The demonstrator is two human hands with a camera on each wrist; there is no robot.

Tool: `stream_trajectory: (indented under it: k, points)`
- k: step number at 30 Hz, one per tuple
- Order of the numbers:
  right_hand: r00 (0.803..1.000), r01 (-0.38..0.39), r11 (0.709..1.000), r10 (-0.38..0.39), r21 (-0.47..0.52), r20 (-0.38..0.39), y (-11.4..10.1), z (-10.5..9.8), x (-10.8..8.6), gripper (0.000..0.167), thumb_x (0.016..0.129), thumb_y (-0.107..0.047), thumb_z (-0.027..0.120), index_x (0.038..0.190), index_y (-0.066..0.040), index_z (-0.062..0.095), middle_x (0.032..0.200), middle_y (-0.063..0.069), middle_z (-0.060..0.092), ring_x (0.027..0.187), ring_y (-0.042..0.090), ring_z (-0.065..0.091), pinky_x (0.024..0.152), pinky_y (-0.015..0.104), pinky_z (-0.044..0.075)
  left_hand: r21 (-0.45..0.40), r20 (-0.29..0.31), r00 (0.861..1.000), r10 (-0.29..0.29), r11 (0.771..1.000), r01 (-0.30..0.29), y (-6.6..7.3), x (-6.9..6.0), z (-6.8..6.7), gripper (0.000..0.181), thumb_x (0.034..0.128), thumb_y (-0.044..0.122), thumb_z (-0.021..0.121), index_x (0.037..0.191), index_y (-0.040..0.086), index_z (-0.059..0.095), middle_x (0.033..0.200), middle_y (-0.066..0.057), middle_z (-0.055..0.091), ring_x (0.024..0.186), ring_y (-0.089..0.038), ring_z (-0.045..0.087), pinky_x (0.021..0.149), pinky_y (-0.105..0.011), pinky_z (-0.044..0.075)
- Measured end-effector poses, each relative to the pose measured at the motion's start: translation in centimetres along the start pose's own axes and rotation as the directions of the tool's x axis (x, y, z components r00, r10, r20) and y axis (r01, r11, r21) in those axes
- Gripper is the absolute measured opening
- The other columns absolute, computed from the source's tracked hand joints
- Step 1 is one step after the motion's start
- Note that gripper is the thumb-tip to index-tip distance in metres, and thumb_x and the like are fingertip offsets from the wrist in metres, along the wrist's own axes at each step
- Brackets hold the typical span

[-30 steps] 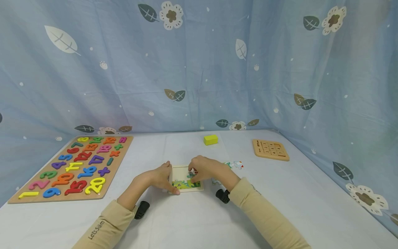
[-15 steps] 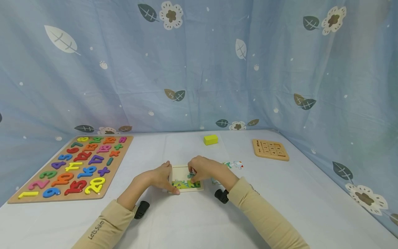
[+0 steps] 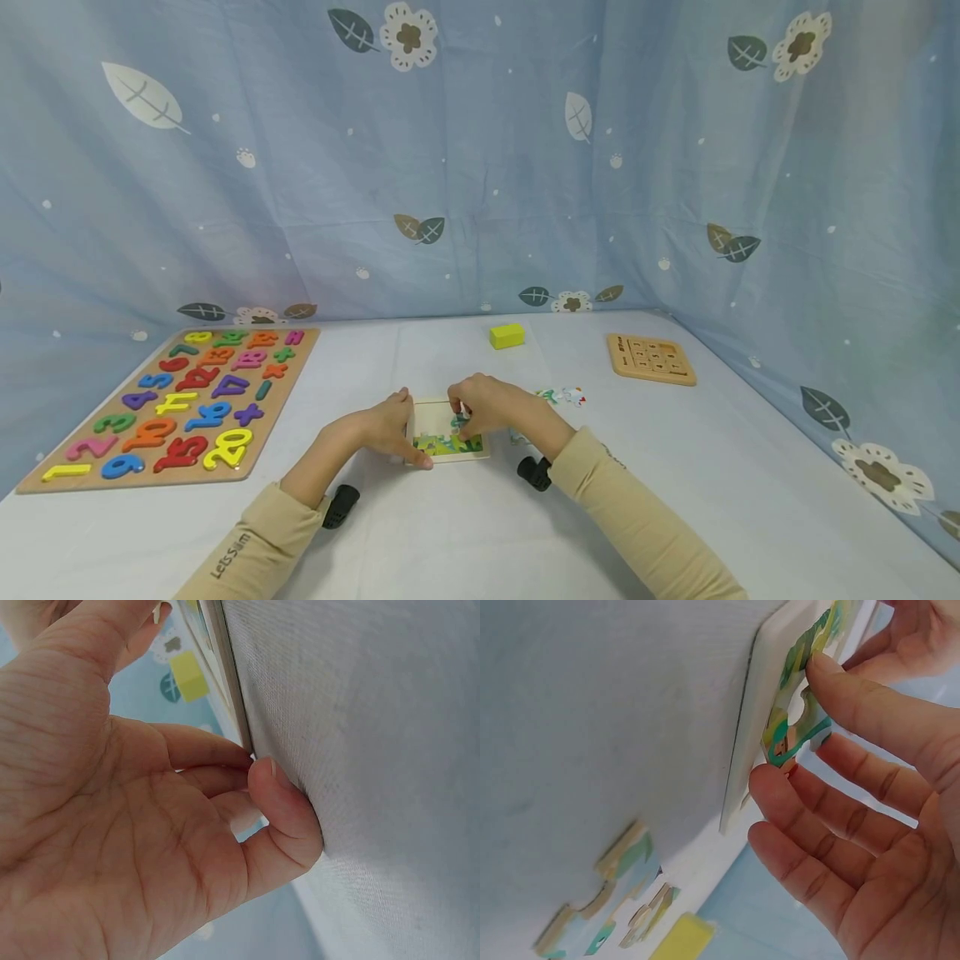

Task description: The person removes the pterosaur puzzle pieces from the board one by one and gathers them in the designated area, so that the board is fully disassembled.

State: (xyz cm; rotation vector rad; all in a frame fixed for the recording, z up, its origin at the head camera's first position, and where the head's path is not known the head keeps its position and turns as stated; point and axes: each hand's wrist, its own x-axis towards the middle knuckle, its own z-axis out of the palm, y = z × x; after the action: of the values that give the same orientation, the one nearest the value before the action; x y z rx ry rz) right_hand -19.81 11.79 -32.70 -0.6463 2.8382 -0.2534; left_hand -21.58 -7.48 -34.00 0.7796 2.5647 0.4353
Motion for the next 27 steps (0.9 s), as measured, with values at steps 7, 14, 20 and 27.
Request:
stream_trajectory:
  k: [7,14,20,27]
  points:
    - [1.000,0.010,0.999,-0.010,-0.050,0.008,-0.34,-0.04,0.02,0.023,0.081,-0.024,0.079,0.088,-0.015,0.059,0.076,-0.005,0.055,0.067,0.008,0.048,0.060,0.020,0.042,-0.008,-0.003,1.000,0.013,1.000,-0.013,-0.06,0.12,-0.03,0.113,0.0727,0.042,0.083,0.144,-0.019,0.019,0.154,-0.036,0.011,0.145,-0.046,0.015,0.116,-0.055,0.023]
    - [1.000,-0.009,0.996,0.009,-0.088,0.007,-0.56,0.05,-0.11,0.022,0.082,-0.027,0.077,0.091,-0.015,0.061,0.076,-0.006,0.056,0.067,0.008,0.050,0.060,0.021,0.043,-0.015,-0.003,1.000,0.008,1.000,-0.008,-0.26,0.18,0.08,0.113,0.0724,0.042,0.083,0.144,-0.019,0.019,0.155,-0.035,0.011,0.145,-0.045,0.015,0.116,-0.054,0.024]
    - [1.000,-0.013,0.996,0.013,-0.090,0.005,-0.58,-0.01,-0.28,0.022,0.083,-0.027,0.077,0.093,-0.015,0.061,0.077,-0.005,0.056,0.067,0.008,0.050,0.060,0.020,0.044,-0.021,-0.003,1.000,0.006,1.000,-0.006,-0.31,0.23,0.18,0.114,0.0722,0.042,0.083,0.144,-0.018,0.019,0.155,-0.034,0.011,0.146,-0.044,0.015,0.116,-0.054,0.024]
    - [1.000,0.010,0.997,-0.012,-0.074,-0.026,-0.31,-0.48,-0.92,0.022,0.083,-0.024,0.076,0.095,-0.012,0.062,0.078,-0.004,0.056,0.069,0.008,0.049,0.060,0.020,0.044,-0.018,-0.005,1.000,0.001,1.000,-0.001,-0.29,0.17,0.14,0.113,0.0719,0.042,0.083,0.144,-0.018,0.020,0.155,-0.034,0.011,0.146,-0.044,0.015,0.116,-0.054,0.024]
